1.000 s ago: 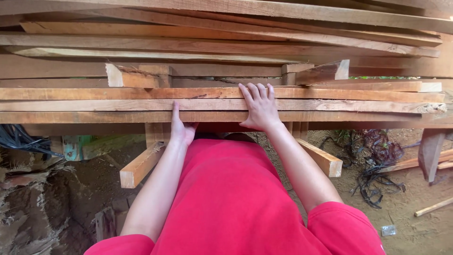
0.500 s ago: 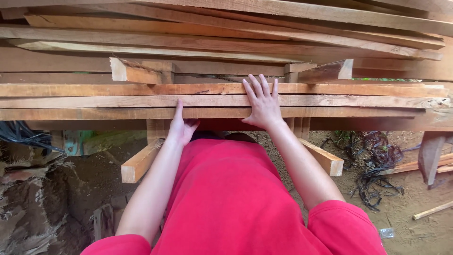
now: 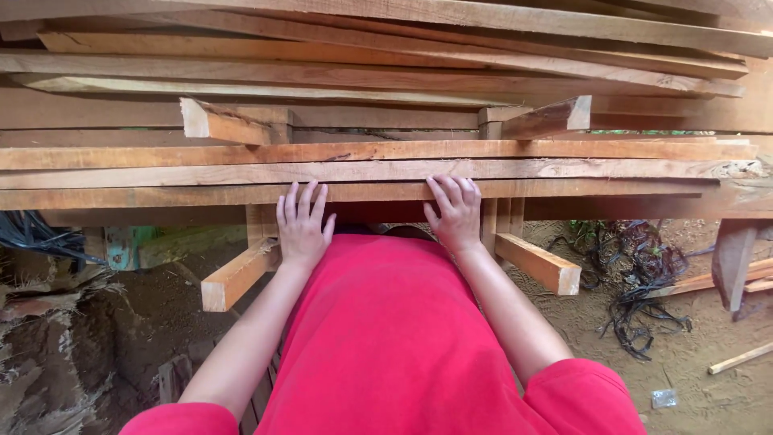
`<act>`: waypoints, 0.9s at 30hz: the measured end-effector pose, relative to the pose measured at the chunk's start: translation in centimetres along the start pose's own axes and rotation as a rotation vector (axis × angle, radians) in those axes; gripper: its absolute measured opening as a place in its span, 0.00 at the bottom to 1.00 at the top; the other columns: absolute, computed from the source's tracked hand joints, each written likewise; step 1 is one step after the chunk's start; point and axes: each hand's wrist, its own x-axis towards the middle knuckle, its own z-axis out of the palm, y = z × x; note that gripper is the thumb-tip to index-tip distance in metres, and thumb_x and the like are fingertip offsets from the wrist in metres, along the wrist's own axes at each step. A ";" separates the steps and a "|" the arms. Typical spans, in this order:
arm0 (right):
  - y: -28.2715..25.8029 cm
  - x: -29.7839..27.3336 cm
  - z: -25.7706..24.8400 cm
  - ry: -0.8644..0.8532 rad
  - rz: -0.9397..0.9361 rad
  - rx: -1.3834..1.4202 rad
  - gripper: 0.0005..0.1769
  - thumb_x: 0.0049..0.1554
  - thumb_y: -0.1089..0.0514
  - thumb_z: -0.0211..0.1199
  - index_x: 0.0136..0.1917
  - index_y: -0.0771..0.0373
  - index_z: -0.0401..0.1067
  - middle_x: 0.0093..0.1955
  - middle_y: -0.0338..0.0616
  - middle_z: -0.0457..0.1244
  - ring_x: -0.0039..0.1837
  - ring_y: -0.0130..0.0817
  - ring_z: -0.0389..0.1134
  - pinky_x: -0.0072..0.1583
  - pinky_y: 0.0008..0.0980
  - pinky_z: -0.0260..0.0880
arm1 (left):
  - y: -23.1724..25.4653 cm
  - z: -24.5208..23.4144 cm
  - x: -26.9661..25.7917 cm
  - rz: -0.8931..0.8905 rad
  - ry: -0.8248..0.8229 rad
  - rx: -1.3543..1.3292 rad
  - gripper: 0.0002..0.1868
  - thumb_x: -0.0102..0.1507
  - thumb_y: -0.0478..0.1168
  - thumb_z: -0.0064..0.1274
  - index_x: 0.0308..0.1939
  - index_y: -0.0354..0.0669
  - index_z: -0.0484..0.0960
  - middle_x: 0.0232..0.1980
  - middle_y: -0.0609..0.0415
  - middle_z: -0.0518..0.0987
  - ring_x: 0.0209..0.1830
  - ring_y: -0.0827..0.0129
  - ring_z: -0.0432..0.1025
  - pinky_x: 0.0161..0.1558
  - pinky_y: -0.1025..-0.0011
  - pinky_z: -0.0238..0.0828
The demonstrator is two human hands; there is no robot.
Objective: Sorting and arranging long wooden planks on a rack in a lumber storage area.
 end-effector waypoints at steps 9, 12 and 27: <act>1.1 -0.7 1.2 0.009 -0.024 -0.066 0.29 0.46 0.42 0.73 0.63 0.40 0.77 0.59 0.30 0.64 0.63 0.37 0.62 0.64 0.43 0.60 | -1.7 2.6 1.1 -0.051 0.039 0.066 0.31 0.52 0.53 0.69 0.60 0.70 0.80 0.57 0.69 0.72 0.65 0.65 0.61 0.62 0.57 0.51; 1.0 -0.1 0.4 0.005 -0.052 -0.068 0.27 0.46 0.45 0.74 0.61 0.41 0.77 0.57 0.31 0.64 0.61 0.37 0.63 0.63 0.40 0.60 | -2.1 2.4 1.0 -0.039 -0.014 0.033 0.34 0.47 0.53 0.71 0.58 0.69 0.80 0.57 0.67 0.73 0.63 0.64 0.62 0.60 0.58 0.51; -0.2 0.7 -1.0 -0.030 0.012 -0.051 0.27 0.45 0.46 0.75 0.59 0.43 0.77 0.55 0.32 0.63 0.61 0.38 0.62 0.65 0.41 0.62 | -0.5 0.8 1.6 -0.141 0.020 -0.163 0.24 0.58 0.54 0.67 0.57 0.61 0.80 0.58 0.65 0.73 0.66 0.64 0.62 0.66 0.56 0.50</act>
